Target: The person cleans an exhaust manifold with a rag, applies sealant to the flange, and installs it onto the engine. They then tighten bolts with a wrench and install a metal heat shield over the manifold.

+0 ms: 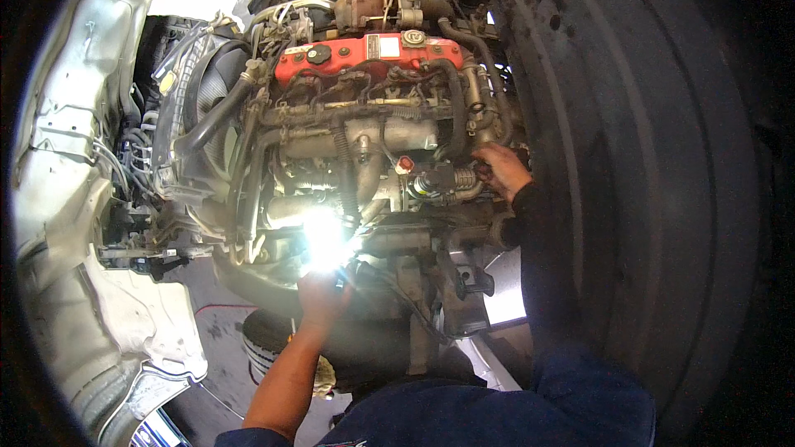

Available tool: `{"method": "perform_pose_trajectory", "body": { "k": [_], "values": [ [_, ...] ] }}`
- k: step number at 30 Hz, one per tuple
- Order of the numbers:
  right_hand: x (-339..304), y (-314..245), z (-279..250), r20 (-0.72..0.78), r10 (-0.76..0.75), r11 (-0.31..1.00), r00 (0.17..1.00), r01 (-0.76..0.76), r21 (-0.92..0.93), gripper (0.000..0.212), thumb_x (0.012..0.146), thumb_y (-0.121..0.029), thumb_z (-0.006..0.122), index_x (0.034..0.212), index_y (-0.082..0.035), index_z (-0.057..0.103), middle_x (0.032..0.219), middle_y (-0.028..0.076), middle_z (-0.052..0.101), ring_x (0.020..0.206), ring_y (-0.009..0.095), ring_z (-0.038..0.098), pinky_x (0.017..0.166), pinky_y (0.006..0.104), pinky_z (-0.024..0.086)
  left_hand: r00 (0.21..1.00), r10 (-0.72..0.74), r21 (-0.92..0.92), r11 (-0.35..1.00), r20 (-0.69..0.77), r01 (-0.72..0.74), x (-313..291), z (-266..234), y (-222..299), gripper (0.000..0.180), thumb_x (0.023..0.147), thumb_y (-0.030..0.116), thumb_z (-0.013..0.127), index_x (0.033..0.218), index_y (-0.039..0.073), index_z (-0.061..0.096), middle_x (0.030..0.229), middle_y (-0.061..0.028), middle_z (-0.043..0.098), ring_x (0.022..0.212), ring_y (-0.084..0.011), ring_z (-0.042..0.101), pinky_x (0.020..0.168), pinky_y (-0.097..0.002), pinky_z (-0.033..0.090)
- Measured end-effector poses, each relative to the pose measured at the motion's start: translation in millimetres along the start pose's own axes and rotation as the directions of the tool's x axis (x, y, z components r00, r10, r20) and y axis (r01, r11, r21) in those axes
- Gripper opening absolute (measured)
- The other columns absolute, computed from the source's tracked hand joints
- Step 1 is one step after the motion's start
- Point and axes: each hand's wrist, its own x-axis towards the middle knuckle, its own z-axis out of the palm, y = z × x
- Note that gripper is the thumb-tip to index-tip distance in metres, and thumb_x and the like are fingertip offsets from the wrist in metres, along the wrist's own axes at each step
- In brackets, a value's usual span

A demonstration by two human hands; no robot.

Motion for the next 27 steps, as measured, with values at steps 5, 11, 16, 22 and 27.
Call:
{"method": "perform_pose_trajectory", "body": {
  "k": [5,11,16,22,27],
  "values": [
    [9.7,-33.5,17.1,0.266,0.032,0.969,0.963,0.036,-0.246,0.049,0.1,-0.031,0.072,0.134,0.003,0.07,0.123,0.013,0.074,0.118,0.021,0.066,0.107,0.0348,0.048,0.999,0.014,-0.052,0.999,-0.033,-0.016,3.0,-1.3,0.0,0.014,0.087,0.016,0.08,0.086,0.009,0.068,0.076,-0.0136,0.067,0.069,-0.0369,0.066,0.062,-0.0485,0.051],
    [-49.5,-57.5,35.9,0.252,-0.035,0.521,0.967,0.233,-0.821,0.114,0.076,-0.071,0.086,0.148,0.012,0.057,0.141,0.032,0.059,0.139,0.043,0.056,0.119,0.0485,0.046,1.0,-0.023,-0.011,1.0,-0.014,0.023,3.6,-4.7,6.8,0.014,0.089,0.018,0.079,0.085,0.008,0.07,0.075,-0.0142,0.068,0.068,-0.0368,0.067,0.064,-0.0482,0.053],
    [-51.1,-53.6,53.4,0.241,-0.17,0.188,0.956,0.271,-0.944,0.09,0.073,-0.056,0.092,0.136,0.004,0.071,0.153,0.031,0.051,0.142,0.044,0.052,0.12,0.0504,0.044,1.0,-0.025,0.004,1.0,0.001,0.025,7.9,-6.2,8.4,0.017,0.091,0.019,0.077,0.082,0.007,0.071,0.074,-0.0167,0.069,0.069,-0.0374,0.069,0.066,-0.049,0.055],
    [-47.3,-59.1,46.2,0.404,-0.198,0.018,0.893,0.415,-0.909,0.071,0.081,-0.046,0.087,0.132,0.001,0.072,0.141,0.024,0.058,0.137,0.039,0.056,0.114,0.0477,0.05,0.999,-0.038,0.043,0.998,0.039,0.036,2.3,-6.4,5.2,0.022,0.094,0.025,0.077,0.08,0.007,0.072,0.074,-0.017,0.069,0.07,-0.0378,0.07,0.066,-0.0494,0.054],
    [-65.2,-76.5,24.3,0.401,-0.186,-0.007,0.897,0.407,-0.914,0.069,0.08,-0.038,0.087,0.133,0.004,0.07,0.139,0.025,0.057,0.136,0.041,0.056,0.114,0.0475,0.048,0.999,-0.025,0.078,0.997,-0.037,0.028,3.3,-2.0,4.4,0.026,0.094,0.031,0.075,0.08,0.009,0.074,0.074,-0.0169,0.07,0.07,-0.0374,0.07,0.066,-0.0507,0.054]
  ]
}}
